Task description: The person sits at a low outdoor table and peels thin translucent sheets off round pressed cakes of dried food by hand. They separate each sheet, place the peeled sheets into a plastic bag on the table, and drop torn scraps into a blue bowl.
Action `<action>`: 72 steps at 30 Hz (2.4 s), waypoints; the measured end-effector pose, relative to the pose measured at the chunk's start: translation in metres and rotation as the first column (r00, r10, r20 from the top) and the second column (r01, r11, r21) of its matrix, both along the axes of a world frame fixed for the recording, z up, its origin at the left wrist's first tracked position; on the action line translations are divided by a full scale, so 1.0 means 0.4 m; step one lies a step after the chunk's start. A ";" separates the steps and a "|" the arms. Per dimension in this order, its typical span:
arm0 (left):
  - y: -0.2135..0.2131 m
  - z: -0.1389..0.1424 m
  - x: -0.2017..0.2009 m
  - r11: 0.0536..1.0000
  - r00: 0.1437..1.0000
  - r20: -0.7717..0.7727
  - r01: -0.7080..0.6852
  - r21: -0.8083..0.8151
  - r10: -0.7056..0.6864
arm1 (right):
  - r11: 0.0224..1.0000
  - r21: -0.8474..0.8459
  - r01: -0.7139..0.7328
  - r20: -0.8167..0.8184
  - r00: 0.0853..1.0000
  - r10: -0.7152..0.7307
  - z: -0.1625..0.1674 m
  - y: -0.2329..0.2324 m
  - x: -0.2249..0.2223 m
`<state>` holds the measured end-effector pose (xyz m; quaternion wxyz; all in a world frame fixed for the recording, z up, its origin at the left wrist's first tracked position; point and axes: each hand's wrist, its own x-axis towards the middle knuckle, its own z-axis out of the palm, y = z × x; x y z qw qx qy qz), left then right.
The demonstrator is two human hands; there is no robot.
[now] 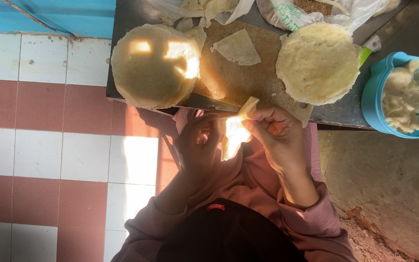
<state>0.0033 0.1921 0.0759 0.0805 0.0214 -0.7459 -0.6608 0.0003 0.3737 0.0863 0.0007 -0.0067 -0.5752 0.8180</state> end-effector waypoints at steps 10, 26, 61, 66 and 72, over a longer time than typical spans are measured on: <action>0.021 -0.061 -0.008 0.877 0.929 0.097 0.300 0.376 -0.359 | 0.973 -0.227 -0.034 0.221 0.972 0.085 -0.005 -0.020 0.003; -0.092 0.034 -0.029 0.297 0.982 0.127 -0.082 0.951 -0.138 | 0.829 -0.551 0.094 0.183 0.983 0.010 0.068 -0.071 -0.016; -0.399 0.190 -0.219 0.897 0.831 0.358 0.337 0.287 -0.427 | 0.640 0.499 -0.584 0.067 0.763 0.643 0.258 -0.216 -0.495; -0.421 0.202 -0.337 0.976 0.915 0.398 0.141 -0.165 -0.065 | 0.614 0.590 -0.524 0.076 0.794 0.604 0.153 -0.267 -0.581; -0.419 0.194 -0.325 0.967 0.944 0.329 0.079 -0.243 0.005 | 0.603 0.744 -0.286 -0.058 0.872 0.485 0.136 -0.276 -0.548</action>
